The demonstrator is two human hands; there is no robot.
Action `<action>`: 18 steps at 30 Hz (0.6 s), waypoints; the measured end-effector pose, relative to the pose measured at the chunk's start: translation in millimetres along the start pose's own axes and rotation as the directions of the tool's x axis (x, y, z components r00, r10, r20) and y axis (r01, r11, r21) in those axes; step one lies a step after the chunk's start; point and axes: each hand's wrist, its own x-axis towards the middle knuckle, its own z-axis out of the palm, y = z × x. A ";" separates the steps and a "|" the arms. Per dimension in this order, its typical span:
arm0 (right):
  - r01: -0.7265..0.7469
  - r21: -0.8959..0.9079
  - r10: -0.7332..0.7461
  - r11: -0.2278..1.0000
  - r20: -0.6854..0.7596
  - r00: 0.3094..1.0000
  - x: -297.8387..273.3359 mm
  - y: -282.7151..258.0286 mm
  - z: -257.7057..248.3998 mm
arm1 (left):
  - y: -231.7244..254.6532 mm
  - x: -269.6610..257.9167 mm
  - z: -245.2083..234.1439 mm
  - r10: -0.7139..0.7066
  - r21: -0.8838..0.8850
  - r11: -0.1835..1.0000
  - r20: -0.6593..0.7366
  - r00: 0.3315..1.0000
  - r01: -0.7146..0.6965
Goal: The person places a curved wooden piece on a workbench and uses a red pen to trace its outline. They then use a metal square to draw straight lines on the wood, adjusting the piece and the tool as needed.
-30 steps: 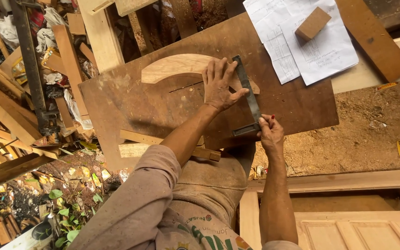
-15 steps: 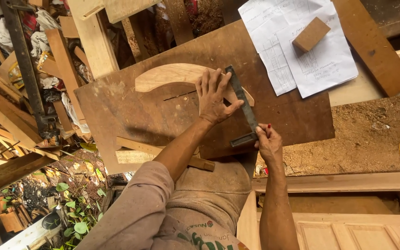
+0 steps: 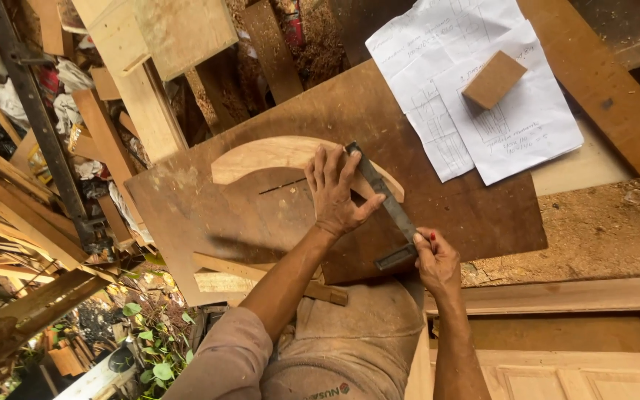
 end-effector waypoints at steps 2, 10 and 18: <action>0.006 0.031 -0.006 1.000 -0.003 1.000 0.2 1.1 -0.3 | 2.1 0.1 -2.8 -0.002 0.012 1.000 0.016 1.000 0.001; -0.079 0.070 0.079 0.994 0.008 0.997 2.9 1.6 1.1 | 1.3 2.1 4.5 -0.010 -0.003 1.000 0.042 0.999 0.010; -0.114 0.094 0.102 0.989 0.132 0.986 8.9 18.9 -1.6 | 7.3 9.3 3.4 0.036 0.081 0.996 -0.019 0.999 -0.035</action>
